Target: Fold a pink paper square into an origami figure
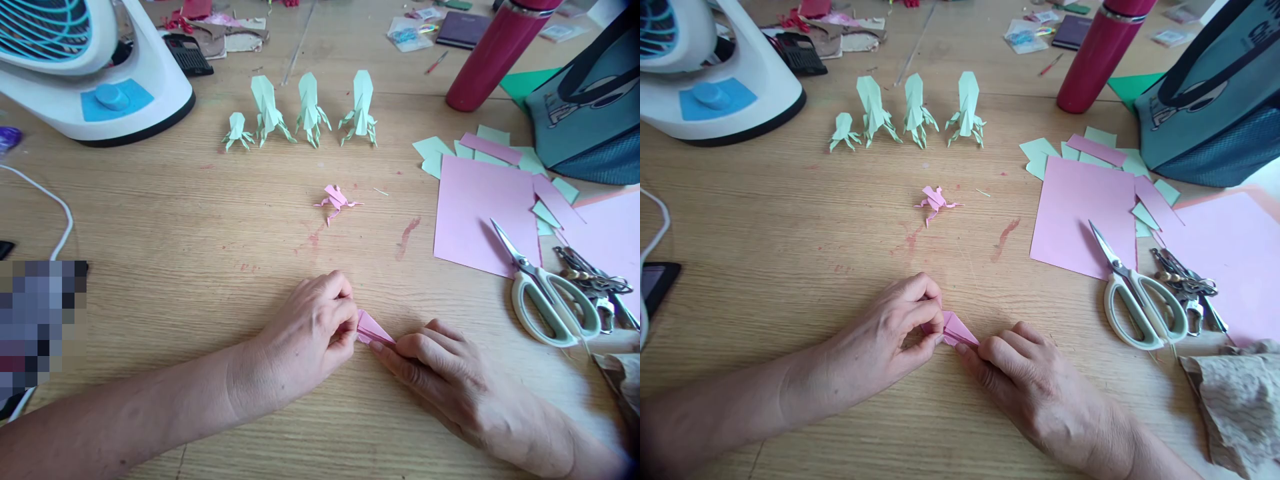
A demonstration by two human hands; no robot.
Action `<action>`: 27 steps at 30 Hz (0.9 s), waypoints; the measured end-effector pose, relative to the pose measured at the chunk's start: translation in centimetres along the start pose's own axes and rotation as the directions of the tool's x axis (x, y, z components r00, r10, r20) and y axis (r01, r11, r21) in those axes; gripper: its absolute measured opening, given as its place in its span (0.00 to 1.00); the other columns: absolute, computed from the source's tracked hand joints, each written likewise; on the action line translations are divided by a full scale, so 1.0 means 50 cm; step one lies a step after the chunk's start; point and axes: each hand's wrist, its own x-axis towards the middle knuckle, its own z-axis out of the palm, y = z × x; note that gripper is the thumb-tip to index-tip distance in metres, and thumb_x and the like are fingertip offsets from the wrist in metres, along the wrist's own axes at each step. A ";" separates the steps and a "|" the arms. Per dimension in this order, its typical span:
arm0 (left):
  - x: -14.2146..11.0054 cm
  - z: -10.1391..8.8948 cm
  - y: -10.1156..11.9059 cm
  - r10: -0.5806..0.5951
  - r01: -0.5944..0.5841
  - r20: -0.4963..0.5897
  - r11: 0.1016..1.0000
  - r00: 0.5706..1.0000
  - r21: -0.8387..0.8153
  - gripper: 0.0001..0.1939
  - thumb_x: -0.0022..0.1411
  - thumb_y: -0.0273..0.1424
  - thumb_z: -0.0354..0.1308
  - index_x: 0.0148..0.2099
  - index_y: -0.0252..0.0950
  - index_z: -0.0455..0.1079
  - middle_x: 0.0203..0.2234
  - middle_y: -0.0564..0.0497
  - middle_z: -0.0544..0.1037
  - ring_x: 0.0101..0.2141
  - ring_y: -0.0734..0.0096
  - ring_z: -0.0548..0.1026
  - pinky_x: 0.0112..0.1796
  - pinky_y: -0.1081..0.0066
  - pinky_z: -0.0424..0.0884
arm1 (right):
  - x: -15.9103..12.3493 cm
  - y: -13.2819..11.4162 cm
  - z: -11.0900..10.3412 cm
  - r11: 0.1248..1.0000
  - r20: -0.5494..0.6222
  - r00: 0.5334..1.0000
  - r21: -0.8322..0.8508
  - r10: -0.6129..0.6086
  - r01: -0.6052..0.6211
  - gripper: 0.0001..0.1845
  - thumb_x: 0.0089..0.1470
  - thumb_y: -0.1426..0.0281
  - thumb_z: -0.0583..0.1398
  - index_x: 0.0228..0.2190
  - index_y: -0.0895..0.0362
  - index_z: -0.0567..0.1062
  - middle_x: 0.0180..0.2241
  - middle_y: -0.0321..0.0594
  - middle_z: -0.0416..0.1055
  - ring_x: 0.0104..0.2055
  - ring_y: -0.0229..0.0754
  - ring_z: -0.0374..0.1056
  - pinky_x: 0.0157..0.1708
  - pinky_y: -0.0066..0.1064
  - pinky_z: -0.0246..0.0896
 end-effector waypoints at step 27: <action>0.013 -0.003 0.008 -0.003 -0.012 0.080 0.983 0.997 0.185 0.07 0.64 0.23 0.49 0.35 0.34 0.68 0.40 0.46 0.70 0.39 0.62 0.70 0.41 0.60 0.68 | 0.000 0.001 -0.004 0.995 0.021 0.996 -0.058 -0.082 0.083 0.22 0.67 0.80 0.47 0.57 0.73 0.69 0.52 0.61 0.72 0.39 0.47 0.67 0.36 0.40 0.65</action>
